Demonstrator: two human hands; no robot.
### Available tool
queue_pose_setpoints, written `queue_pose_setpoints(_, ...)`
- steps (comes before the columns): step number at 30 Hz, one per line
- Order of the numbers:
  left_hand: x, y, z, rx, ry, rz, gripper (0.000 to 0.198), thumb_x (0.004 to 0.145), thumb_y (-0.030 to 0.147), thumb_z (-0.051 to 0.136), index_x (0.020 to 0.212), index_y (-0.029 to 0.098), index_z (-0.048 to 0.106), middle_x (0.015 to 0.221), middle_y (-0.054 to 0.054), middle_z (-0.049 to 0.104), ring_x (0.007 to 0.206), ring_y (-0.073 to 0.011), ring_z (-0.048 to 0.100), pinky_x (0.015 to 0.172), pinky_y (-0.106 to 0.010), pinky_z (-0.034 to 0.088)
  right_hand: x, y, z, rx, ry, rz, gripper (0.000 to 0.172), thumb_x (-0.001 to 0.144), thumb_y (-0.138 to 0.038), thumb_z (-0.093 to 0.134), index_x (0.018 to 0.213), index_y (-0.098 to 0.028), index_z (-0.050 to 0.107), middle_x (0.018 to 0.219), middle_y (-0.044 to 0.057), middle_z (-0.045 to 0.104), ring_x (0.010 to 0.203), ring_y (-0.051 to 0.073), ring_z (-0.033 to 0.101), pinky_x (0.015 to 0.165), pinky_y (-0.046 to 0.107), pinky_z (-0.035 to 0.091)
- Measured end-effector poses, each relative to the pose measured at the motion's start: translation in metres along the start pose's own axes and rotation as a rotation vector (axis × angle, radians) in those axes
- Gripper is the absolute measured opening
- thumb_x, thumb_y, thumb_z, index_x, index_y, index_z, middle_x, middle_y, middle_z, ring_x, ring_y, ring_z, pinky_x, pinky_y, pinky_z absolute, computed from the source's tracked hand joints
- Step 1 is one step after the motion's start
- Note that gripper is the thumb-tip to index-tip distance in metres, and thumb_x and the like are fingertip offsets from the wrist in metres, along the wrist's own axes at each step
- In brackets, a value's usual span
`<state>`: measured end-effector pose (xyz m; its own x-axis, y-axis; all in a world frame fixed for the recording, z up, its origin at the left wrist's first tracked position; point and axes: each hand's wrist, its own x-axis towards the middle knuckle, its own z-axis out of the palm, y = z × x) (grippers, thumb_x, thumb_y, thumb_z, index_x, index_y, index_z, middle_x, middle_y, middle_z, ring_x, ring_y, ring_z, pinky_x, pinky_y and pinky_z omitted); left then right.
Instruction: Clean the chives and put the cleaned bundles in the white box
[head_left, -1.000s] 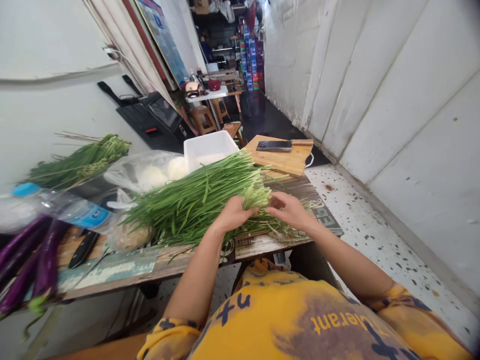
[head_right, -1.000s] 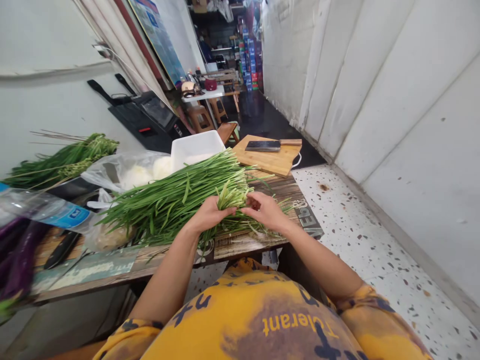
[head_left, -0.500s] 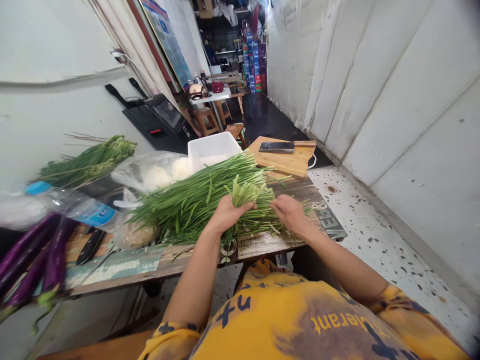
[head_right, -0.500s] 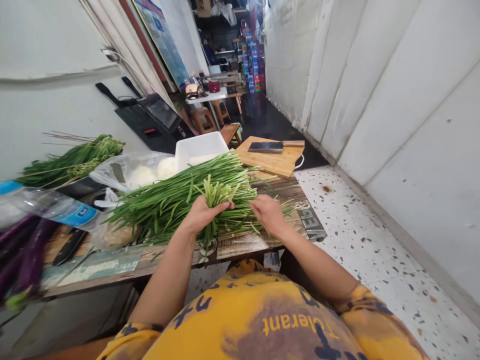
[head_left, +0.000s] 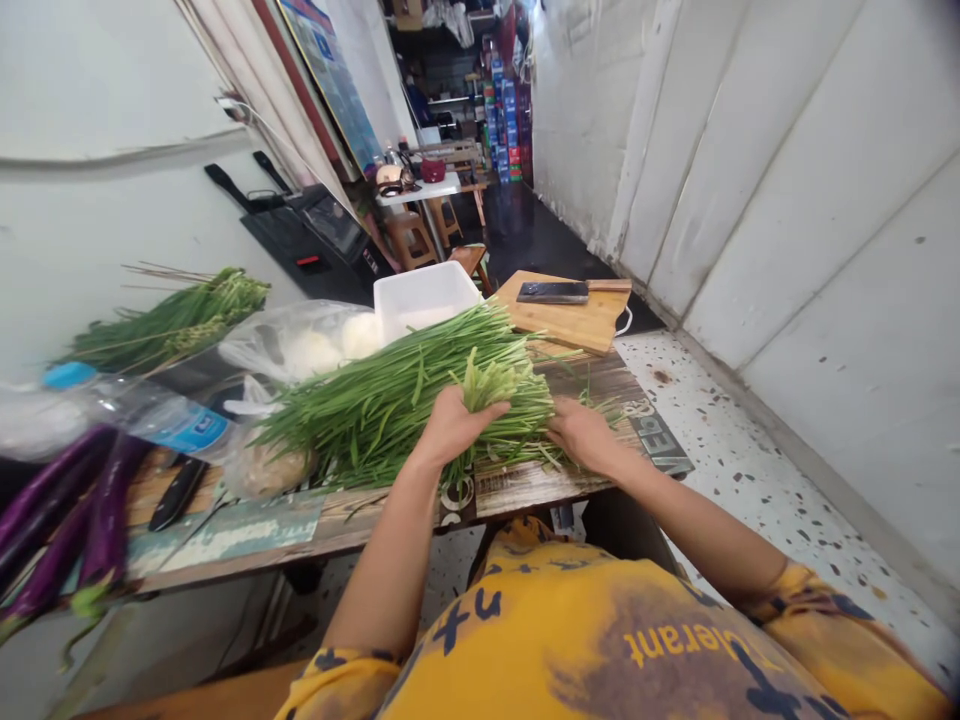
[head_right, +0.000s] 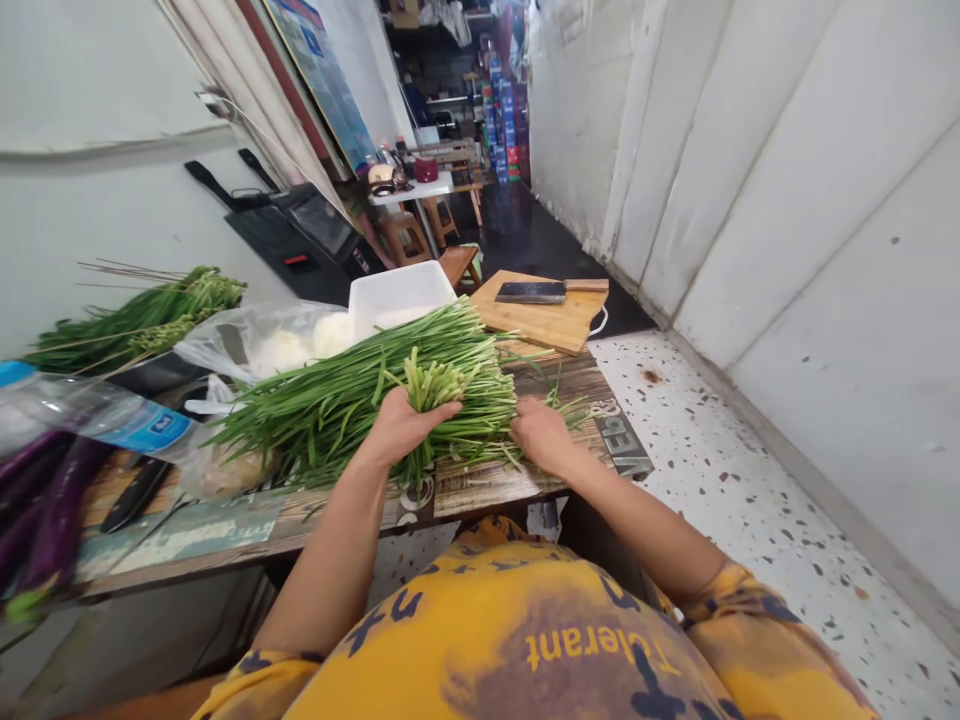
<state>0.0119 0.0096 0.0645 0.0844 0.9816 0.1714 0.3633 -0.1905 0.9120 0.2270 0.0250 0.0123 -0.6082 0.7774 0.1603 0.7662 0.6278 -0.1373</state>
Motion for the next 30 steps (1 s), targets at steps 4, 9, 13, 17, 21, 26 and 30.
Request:
queue_pose_setpoints(4,0.002,-0.004,0.005,0.089,-0.071,0.016,0.030,0.071,0.035,0.067,0.092,0.014,0.069,0.094,-0.006,0.071,0.086,-0.0214,0.065,0.083,-0.032,0.050,-0.002,0.012,-0.018,0.293,0.101,-0.045,0.029,0.090,-0.032,0.048,0.073,-0.017,0.066,0.074,0.005,0.062,0.075,0.016,0.055,0.066,0.025,0.038)
queue_pose_setpoints(9,0.005,-0.008,0.015,0.205,-0.147,0.067,0.027,0.073,0.031,0.064,0.096,0.017,0.069,0.096,-0.004,0.071,0.089,-0.0212,0.064,0.084,-0.030,0.048,-0.003,0.018,-0.038,0.698,0.202,0.120,0.024,0.084,-0.034,0.055,0.076,-0.016,0.068,0.072,0.001,0.064,0.067,0.013,0.056,0.062,0.023,0.039)
queue_pose_setpoints(13,0.006,-0.008,0.019,0.229,-0.153,0.074,0.025,0.073,0.029,0.063,0.094,0.018,0.068,0.095,-0.003,0.071,0.088,-0.0205,0.064,0.081,-0.029,0.048,-0.004,0.016,-0.033,0.795,0.248,0.114,0.020,0.083,-0.032,0.056,0.084,-0.017,0.068,0.080,0.003,0.066,0.072,0.014,0.058,0.066,0.024,0.042)
queue_pose_setpoints(17,0.007,-0.010,0.021,0.218,-0.154,0.077,0.025,0.071,0.028,0.064,0.092,0.015,0.069,0.091,-0.003,0.071,0.086,-0.0207,0.064,0.080,-0.029,0.048,0.000,0.009,-0.026,0.550,0.314,0.012,0.018,0.085,-0.028,0.053,0.087,-0.017,0.067,0.086,0.007,0.065,0.079,0.017,0.056,0.073,0.029,0.043)
queue_pose_setpoints(21,0.008,-0.013,0.021,0.211,-0.164,0.072,0.026,0.071,0.029,0.063,0.092,0.014,0.069,0.089,-0.003,0.071,0.084,-0.0205,0.064,0.079,-0.029,0.049,0.010,-0.002,-0.021,0.440,0.321,-0.126,0.018,0.084,-0.031,0.056,0.079,-0.018,0.067,0.085,0.008,0.063,0.086,0.020,0.053,0.078,0.031,0.042)
queue_pose_setpoints(26,0.008,-0.016,0.018,0.171,-0.161,0.046,0.028,0.069,0.028,0.067,0.093,0.015,0.068,0.091,-0.003,0.071,0.085,-0.0199,0.064,0.081,-0.029,0.048,0.018,0.023,-0.007,0.559,0.340,0.267,0.030,0.087,-0.034,0.049,0.068,-0.017,0.066,0.069,0.003,0.062,0.069,0.015,0.055,0.065,0.026,0.040)
queue_pose_setpoints(30,0.010,-0.020,0.020,0.163,-0.116,0.017,0.026,0.068,0.028,0.068,0.090,0.015,0.069,0.089,-0.004,0.071,0.083,-0.0206,0.065,0.078,-0.031,0.049,0.012,0.047,-0.003,0.240,0.297,0.366,0.026,0.075,-0.037,0.065,0.062,-0.015,0.065,0.071,0.008,0.061,0.077,0.020,0.054,0.071,0.030,0.040)
